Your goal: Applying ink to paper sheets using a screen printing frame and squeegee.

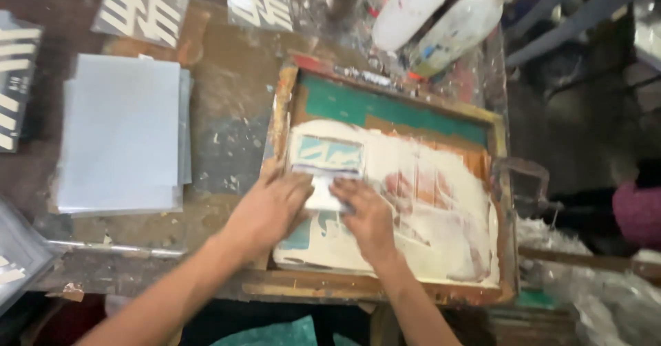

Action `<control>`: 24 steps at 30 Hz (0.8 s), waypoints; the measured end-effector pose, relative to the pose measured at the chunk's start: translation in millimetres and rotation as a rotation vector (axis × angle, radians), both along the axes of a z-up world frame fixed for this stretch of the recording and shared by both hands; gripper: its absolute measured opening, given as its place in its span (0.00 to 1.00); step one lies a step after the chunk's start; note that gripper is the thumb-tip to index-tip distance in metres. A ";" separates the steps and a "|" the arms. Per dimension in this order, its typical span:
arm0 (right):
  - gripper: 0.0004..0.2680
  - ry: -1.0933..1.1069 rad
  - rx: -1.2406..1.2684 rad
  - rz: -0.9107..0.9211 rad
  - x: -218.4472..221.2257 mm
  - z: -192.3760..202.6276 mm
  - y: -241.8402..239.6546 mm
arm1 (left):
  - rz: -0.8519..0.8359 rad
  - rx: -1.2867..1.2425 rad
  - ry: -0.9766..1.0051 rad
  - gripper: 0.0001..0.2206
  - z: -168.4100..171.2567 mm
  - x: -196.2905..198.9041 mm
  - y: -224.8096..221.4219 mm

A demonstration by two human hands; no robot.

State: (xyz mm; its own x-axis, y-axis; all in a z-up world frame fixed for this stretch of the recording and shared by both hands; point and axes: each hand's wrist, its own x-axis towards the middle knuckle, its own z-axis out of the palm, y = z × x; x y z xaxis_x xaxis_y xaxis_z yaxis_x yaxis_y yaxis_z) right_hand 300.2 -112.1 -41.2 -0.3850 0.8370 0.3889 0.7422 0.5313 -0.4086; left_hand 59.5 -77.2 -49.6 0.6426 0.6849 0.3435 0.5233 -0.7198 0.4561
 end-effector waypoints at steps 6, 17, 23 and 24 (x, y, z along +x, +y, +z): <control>0.22 0.026 -0.117 -0.107 -16.1 -4.3 -118.5 | 0.037 0.037 -0.005 0.23 -8.6 -22.4 -120.2; 0.20 0.219 -0.015 -0.140 15.4 -0.5 -125.6 | 0.559 -0.199 -0.268 0.23 12.2 -22.7 -92.8; 0.16 0.187 0.253 -0.402 79.3 -14.8 -146.2 | 0.466 -0.661 -0.591 0.24 113.6 -15.4 -96.1; 0.16 0.185 0.254 -0.397 107.8 -14.0 -145.9 | 0.469 -0.659 -0.595 0.24 113.1 -2.8 -95.8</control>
State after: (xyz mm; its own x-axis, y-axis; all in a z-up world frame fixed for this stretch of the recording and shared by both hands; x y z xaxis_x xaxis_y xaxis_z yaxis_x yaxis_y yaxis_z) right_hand 408.0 -258.0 -55.2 0.0384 0.7752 0.6305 0.8347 0.3220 -0.4468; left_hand 56.7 -173.0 63.5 0.1065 0.9941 -0.0182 0.2467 -0.0087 0.9690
